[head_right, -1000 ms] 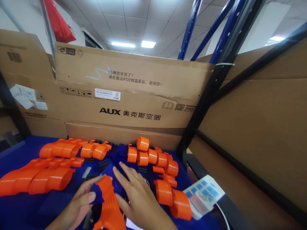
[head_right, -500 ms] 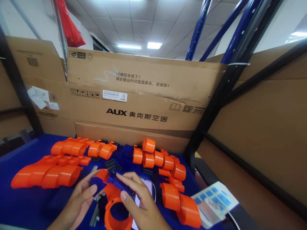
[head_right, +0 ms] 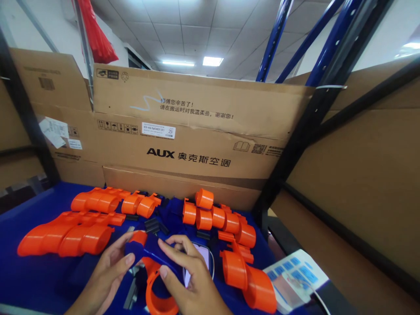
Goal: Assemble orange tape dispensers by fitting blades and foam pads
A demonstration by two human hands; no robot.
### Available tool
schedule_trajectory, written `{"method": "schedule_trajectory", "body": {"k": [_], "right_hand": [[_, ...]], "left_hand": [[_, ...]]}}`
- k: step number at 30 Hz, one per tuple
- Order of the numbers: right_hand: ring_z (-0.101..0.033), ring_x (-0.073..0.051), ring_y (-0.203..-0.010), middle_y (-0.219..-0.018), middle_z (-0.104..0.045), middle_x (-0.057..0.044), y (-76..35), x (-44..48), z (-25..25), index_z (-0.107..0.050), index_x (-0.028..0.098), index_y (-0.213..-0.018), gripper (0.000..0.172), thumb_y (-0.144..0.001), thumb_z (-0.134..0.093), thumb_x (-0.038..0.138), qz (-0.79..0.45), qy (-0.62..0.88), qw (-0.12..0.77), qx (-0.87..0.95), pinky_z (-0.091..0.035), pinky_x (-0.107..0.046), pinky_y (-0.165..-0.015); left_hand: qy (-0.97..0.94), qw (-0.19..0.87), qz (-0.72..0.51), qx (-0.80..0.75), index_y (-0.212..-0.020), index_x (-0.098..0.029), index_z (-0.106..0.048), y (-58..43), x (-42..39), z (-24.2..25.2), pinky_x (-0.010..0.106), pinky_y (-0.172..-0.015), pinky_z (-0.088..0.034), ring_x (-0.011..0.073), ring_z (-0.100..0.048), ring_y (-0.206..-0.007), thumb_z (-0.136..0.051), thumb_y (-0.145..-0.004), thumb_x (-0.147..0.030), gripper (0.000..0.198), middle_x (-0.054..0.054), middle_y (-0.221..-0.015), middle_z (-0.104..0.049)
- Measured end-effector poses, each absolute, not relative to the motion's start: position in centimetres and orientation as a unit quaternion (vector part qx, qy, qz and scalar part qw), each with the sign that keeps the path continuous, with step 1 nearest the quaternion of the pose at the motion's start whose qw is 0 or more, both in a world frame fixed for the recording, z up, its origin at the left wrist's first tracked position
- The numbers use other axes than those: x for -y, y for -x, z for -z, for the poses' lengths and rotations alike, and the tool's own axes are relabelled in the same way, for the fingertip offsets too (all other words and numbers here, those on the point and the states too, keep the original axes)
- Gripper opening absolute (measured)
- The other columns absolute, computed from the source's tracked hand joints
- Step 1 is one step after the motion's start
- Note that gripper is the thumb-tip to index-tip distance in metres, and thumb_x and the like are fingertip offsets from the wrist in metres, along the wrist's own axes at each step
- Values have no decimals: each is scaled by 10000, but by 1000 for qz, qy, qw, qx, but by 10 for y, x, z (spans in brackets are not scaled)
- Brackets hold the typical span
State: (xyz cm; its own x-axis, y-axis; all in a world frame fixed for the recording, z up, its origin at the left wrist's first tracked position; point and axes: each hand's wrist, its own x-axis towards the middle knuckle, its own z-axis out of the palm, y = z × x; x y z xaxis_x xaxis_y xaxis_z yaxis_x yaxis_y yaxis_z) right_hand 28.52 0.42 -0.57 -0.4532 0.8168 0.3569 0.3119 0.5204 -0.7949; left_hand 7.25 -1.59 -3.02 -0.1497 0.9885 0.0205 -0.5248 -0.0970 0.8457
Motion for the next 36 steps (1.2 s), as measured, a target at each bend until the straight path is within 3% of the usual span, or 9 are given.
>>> {"method": "schedule_trajectory", "body": {"k": [6, 14, 17, 19, 23, 29, 32, 35, 36], "right_hand": [[-572, -300, -1253, -1379, -581, -82, -287, -4, 11, -595, 395, -1389, 421, -968, -596, 366, -310, 365, 366, 798, -409, -534, -1110], [-362, -366, -1462, -1585, -428, -52, -303, 8, 1, -390, 450, -1515, 667, -914, -678, 457, -368, 398, 238, 806, -323, -664, -1141], [-477, -384, -1378, -1525, -503, -89, -305, 3, 0, -379, 421, -1532, 720, -891, -708, 444, -256, 374, 227, 862, -424, -628, -1087], [-593, -360, -1245, -1408, -609, -107, -303, -2, 3, -385, 391, -1538, 706, -903, -693, 398, -130, 325, 236, 907, -488, -567, -1037], [-664, -325, -1054, -1215, -707, -139, -294, -5, 9, -435, 278, -1527, 637, -923, -637, 300, 85, 234, 273, 929, -564, -478, -882], [-672, -302, -975, -1115, -712, -150, -288, 1, 7, -522, 183, -1460, 584, -883, -616, 179, 155, 206, 304, 917, -567, -466, -869], [-668, -315, -1054, -1200, -686, -155, -289, 1, 14, -479, 211, -1498, 653, -873, -670, 225, 83, 230, 322, 915, -577, -437, -894], [-654, -305, -1144, -1310, -637, -149, -284, 5, 27, -389, 253, -1550, 669, -935, -626, 367, -152, 331, 398, 842, -543, -429, -992], [-667, -297, -1137, -1315, -639, -138, -280, 8, 32, -353, 274, -1565, 654, -968, -569, 431, -260, 368, 419, 788, -525, -447, -1022]], "left_hand": [[-318, 575, -669, -347, -1065, -265, -798, -68, 18, 35, 327, -917, -573, 330, -709, -1103, -942, -597, -325, 493, 60, -1088, -824], [-364, 573, -662, -319, -1133, -305, -786, -53, 30, 39, 423, -988, -548, 440, -594, -1266, -967, -515, -370, 647, 83, -1228, -778], [-418, 579, -634, -298, -1168, -278, -759, -50, 29, 38, 471, -1022, -510, 456, -600, -1250, -925, -567, -478, 655, 121, -1281, -747], [-439, 574, -618, -310, -1118, -274, -745, -51, 27, 39, 474, -1025, -488, 435, -607, -1245, -870, -650, -505, 537, 125, -1305, -731], [-474, 486, -627, -382, -978, -275, -689, -57, 23, 42, 411, -948, -499, 347, -685, -1134, -818, -751, -329, 267, 91, -1204, -776], [-502, 420, -650, -386, -891, -265, -647, -58, 24, 40, 356, -841, -549, 309, -733, -1021, -803, -740, -308, 221, 65, -1111, -802], [-510, 451, -630, -372, -1148, -303, -618, -53, 24, 43, 390, -902, -551, 316, -727, -1055, -797, -763, -426, 442, 86, -1242, -759], [-577, 444, -612, -308, -1516, -323, -311, -51, 25, 61, 525, -1042, -501, 409, -608, -1275, -743, -706, -675, 983, 158, -1445, -622], [-619, 407, -597, -307, -1556, -311, -254, -51, 26, 71, 565, -1083, -463, 433, -535, -1351, -702, -713, -717, 1037, 176, -1491, -574]]}}
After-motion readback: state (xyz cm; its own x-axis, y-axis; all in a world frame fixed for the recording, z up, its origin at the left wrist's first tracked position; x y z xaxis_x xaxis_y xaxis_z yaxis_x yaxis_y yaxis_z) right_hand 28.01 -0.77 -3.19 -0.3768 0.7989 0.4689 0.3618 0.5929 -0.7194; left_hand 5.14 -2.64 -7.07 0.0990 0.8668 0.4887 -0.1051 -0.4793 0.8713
